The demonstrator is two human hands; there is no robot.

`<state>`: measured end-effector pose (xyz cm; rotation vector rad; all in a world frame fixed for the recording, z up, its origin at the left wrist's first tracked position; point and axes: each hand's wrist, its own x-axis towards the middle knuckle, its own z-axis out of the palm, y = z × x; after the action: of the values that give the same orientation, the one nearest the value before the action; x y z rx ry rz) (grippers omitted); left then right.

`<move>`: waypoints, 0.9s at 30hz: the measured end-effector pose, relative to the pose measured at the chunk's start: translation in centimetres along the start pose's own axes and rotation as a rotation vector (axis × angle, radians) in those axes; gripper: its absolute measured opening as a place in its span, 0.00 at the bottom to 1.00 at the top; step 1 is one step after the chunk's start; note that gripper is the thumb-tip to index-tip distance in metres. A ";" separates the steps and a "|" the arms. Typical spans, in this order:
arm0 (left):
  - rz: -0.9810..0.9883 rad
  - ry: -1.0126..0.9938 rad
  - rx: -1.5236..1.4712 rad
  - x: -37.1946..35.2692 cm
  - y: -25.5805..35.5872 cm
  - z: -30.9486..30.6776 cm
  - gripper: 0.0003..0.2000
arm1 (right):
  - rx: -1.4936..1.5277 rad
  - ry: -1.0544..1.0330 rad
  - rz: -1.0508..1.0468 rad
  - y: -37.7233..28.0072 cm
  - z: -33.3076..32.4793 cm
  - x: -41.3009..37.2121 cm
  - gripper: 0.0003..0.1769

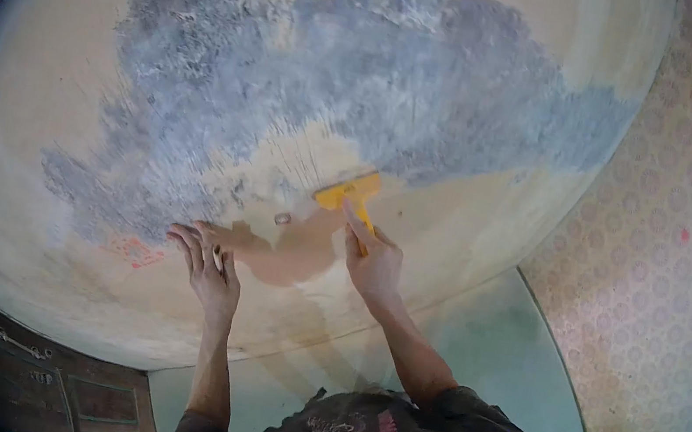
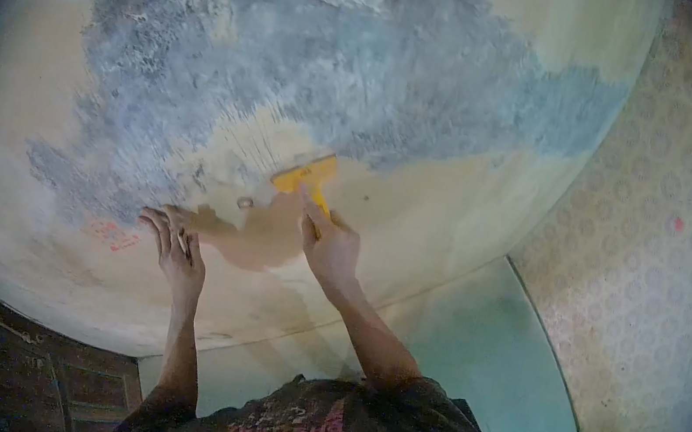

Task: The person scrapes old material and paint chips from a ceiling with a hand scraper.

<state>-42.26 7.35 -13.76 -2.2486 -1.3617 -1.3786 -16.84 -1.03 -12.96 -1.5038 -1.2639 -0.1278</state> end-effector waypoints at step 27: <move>-1.058 -0.863 -1.228 -21.5 14.5 -1.2 0.17 | 0.280 -0.622 0.573 3.1 -7.2 -22.2 0.34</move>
<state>-35.11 -14.65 -25.54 -3.2765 -2.8678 -1.9741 -20.14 -19.67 -26.88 -1.6485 -1.1928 0.9153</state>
